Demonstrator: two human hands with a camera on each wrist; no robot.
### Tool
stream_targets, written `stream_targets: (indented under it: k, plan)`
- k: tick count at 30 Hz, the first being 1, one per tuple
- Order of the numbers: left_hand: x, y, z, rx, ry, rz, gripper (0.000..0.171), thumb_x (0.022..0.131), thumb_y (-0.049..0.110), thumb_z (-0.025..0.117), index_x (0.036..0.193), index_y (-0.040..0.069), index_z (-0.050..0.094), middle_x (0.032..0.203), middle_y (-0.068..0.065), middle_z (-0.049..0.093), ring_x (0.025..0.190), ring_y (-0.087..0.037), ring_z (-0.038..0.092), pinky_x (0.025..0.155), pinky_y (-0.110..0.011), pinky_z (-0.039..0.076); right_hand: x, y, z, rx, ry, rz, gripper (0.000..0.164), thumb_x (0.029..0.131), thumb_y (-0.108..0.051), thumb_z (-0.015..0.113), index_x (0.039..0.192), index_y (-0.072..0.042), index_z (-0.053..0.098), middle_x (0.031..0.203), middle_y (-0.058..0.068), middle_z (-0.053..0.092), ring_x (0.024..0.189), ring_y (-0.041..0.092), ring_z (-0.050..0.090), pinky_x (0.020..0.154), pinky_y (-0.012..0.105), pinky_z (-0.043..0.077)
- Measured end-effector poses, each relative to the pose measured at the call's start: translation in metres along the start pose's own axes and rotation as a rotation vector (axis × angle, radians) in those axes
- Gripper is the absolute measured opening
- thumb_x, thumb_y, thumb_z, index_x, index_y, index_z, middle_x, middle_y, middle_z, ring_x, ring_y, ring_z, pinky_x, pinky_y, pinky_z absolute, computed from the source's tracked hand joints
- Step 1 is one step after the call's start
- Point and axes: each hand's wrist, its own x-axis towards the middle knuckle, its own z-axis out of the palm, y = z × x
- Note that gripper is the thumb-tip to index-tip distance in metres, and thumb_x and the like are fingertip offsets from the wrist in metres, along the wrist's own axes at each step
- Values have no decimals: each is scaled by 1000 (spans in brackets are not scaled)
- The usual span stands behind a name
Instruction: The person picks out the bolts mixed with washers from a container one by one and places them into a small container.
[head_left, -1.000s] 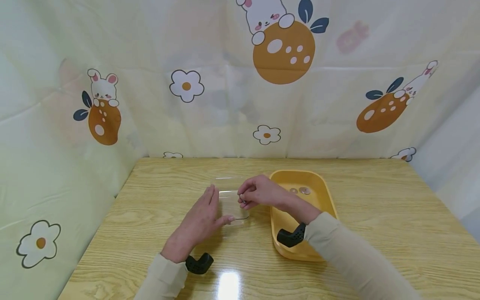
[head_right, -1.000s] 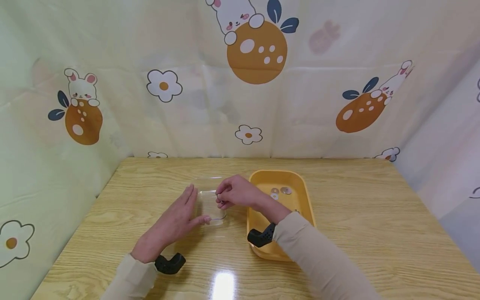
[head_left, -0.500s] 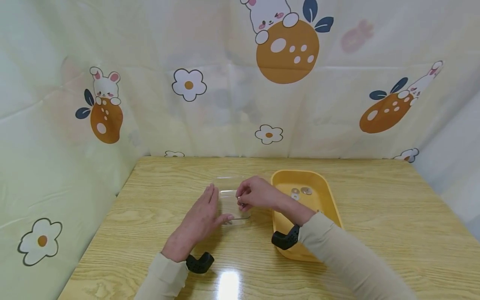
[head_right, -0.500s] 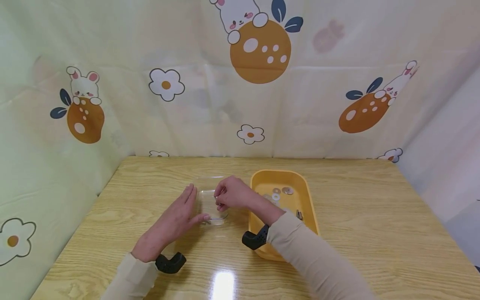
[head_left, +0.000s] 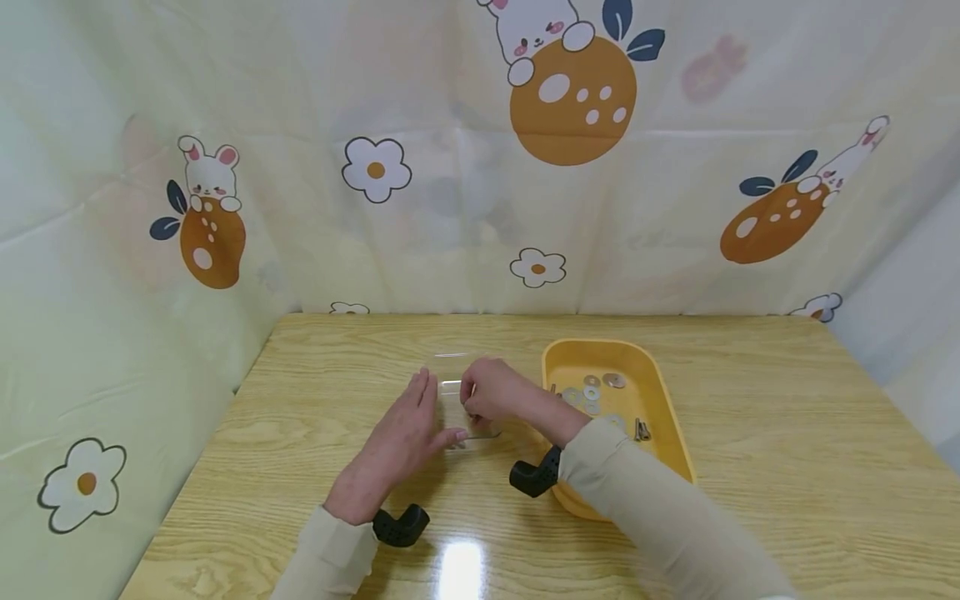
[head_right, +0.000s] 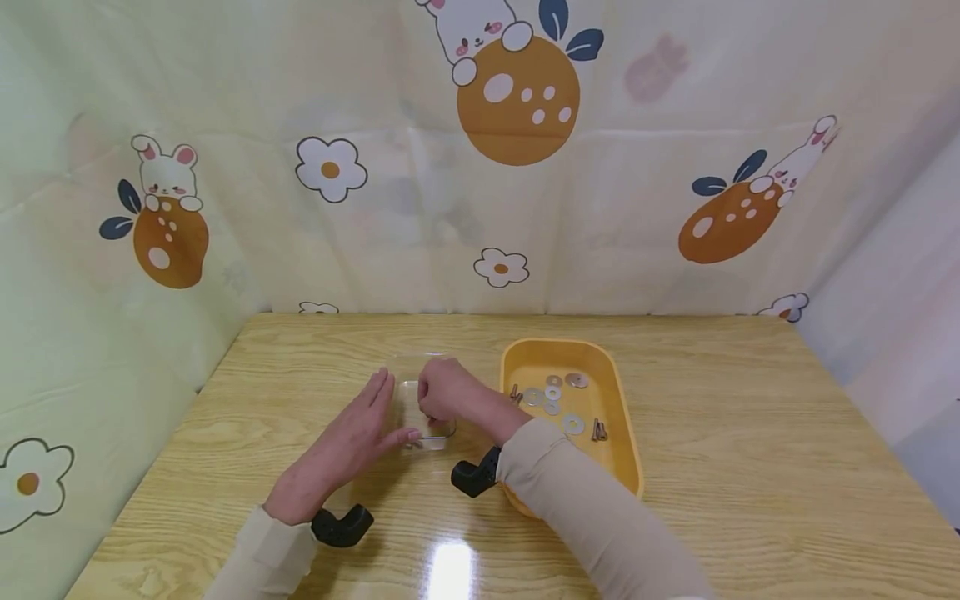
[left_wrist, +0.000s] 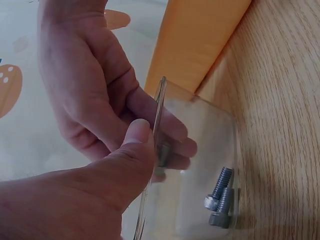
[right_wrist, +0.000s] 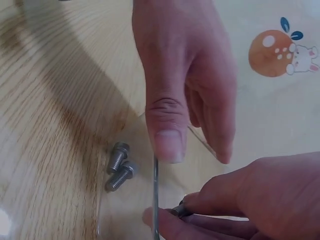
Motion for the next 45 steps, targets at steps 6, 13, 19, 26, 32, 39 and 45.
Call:
stream_targets:
  k: [6,13,19,26,32,39,45]
  plan:
    - [-2,-1,1,-19,12,4,90,92,40,68,148,-16,26,154,-37,27,145,-45,30,116,-50,35,9,-5,8,-132,-15,21,13,87,3,64,79,-3,73,69,0,63,63,12,56,55,20,45]
    - [-2,-1,0,-22,9,7,93,91,41,68,150,-15,23,156,-36,26,147,-44,29,117,-48,35,10,-7,14,-163,-35,54,18,88,3,64,74,-6,70,67,0,62,63,13,55,53,21,45]
    - [0,0,1,-14,15,14,90,91,39,69,148,-16,26,154,-37,28,145,-45,31,116,-48,36,9,-5,11,-95,-35,45,11,90,2,62,86,-2,72,73,3,65,65,12,57,57,21,47]
    - [0,2,0,-13,-3,-5,92,92,41,68,149,-15,25,155,-36,27,146,-44,30,116,-49,35,3,0,9,29,-23,11,10,90,3,62,92,0,72,81,11,73,66,21,67,55,21,50]
    - [-2,3,-1,-20,-10,-20,92,92,43,67,150,-15,24,156,-35,25,147,-44,29,117,-49,35,-4,7,5,244,-42,-32,13,93,5,57,96,6,69,79,13,73,70,24,73,61,28,60]
    - [-1,6,-2,7,15,5,91,92,42,68,148,-16,26,155,-36,28,146,-44,31,116,-49,36,-17,14,-10,417,-37,-26,12,96,0,57,99,6,67,89,17,71,75,24,73,69,34,62]
    - [1,14,-2,-4,20,5,91,92,43,67,149,-15,26,156,-35,27,146,-43,30,116,-48,36,-27,23,-18,482,-19,-12,12,98,-3,56,100,2,67,91,18,70,76,22,72,71,33,62]
